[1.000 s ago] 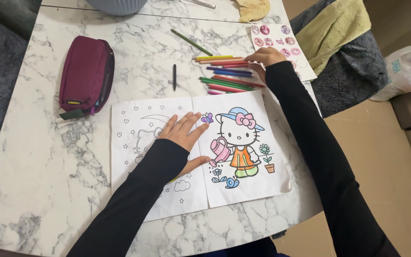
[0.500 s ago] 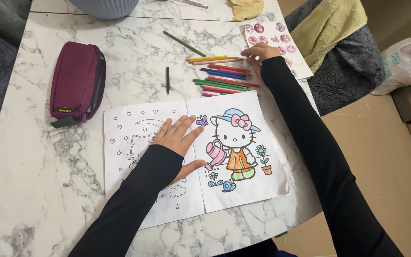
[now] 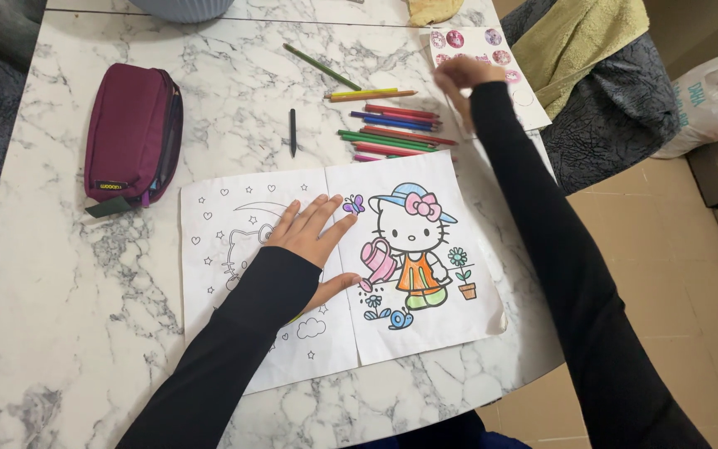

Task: Color a Hello Kitty coloring page using colored pencils.

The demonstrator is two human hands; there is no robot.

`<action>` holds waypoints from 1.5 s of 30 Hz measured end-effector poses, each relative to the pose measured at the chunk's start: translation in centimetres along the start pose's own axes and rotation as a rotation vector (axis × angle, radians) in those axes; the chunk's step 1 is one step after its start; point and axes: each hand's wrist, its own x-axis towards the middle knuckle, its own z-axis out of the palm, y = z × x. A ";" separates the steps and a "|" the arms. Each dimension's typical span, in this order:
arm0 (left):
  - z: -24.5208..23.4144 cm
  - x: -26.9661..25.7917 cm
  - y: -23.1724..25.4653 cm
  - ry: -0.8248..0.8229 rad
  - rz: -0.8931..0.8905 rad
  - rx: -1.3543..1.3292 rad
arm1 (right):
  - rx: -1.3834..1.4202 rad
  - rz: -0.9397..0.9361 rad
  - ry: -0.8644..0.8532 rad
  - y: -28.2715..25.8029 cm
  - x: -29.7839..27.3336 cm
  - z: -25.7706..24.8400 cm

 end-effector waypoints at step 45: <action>0.8 0.8 2.3 -0.220 -0.047 -0.015 | 0.720 0.486 -0.116 -12.3 -10.0 -2.1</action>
